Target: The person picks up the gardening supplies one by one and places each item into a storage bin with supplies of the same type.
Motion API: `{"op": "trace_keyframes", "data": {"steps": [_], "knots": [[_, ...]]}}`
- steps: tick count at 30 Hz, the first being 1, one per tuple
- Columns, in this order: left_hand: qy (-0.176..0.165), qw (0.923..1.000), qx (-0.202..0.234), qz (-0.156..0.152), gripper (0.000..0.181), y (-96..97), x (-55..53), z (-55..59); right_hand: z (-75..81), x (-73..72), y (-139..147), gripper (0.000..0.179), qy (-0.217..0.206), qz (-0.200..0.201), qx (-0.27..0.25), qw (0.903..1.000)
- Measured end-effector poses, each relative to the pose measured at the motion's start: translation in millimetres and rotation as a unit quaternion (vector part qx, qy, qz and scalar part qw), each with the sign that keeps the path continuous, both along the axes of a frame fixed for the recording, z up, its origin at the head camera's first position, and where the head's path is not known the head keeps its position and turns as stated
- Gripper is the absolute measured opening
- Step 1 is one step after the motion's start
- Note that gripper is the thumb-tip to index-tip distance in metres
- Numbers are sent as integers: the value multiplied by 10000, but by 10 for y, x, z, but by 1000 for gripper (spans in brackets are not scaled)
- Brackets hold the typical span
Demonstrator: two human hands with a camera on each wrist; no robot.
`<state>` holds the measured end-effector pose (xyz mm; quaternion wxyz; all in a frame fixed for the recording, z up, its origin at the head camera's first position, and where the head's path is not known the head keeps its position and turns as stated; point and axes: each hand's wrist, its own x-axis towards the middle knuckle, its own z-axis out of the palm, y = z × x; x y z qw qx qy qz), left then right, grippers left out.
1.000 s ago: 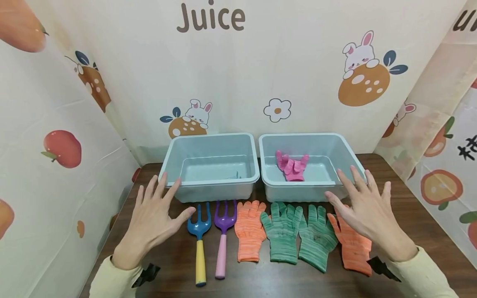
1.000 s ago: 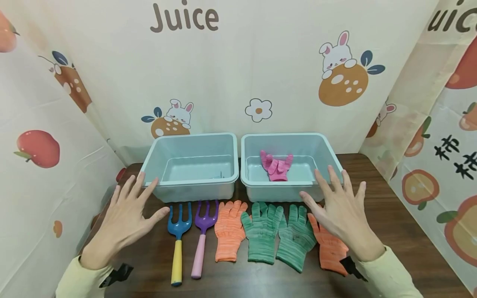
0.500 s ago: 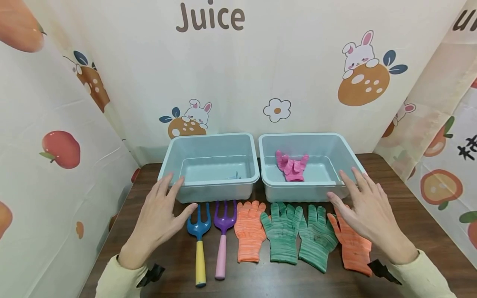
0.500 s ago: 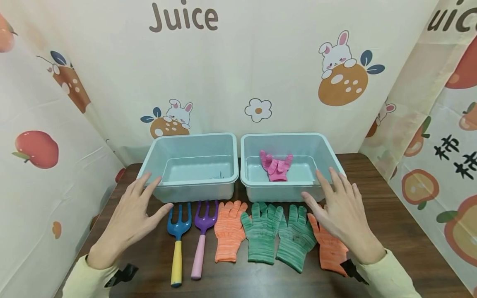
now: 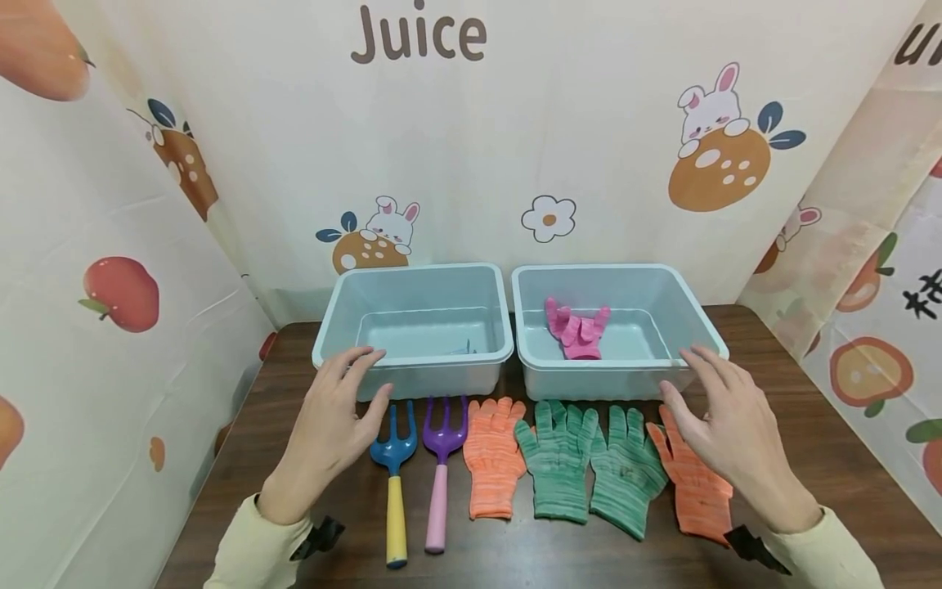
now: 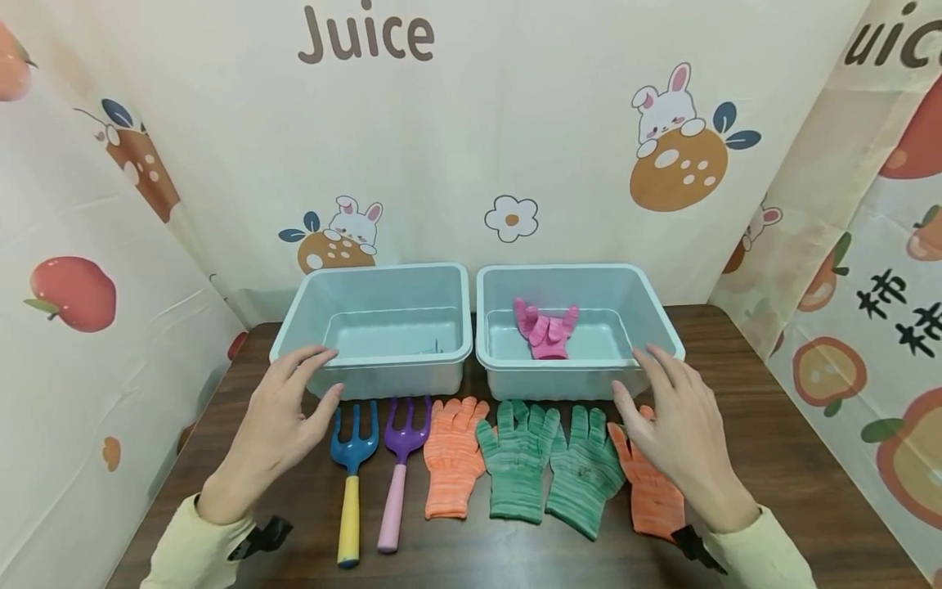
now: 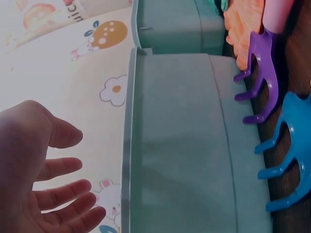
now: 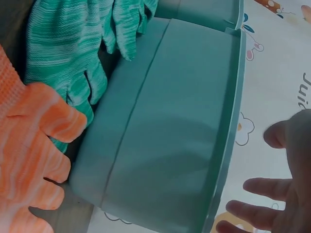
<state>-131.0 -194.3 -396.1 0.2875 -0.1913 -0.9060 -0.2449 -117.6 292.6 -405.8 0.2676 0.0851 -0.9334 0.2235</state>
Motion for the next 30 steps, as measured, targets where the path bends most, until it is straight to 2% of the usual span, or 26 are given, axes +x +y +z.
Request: {"op": "trace_keyframes", "data": {"steps": [5, 11, 23, 30], "knots": [[36, 9999, 10, -131, 44, 98, -28, -3, -47, 29, -8, 48, 249, -155, -251, 9993], [115, 9998, -90, -147, 42, 204, -47, 1, -63, 36, -7, 44, 507, -117, -388, 9979], [-34, 9989, -137, -451, 35, 422, -50, -46, -162, 51, 72, 49, 464, -55, -576, 9972], [-164, 9980, -202, -580, 35, 521, -33, -107, -206, 10, 119, 50, 675, -41, -597, 9959]]}}
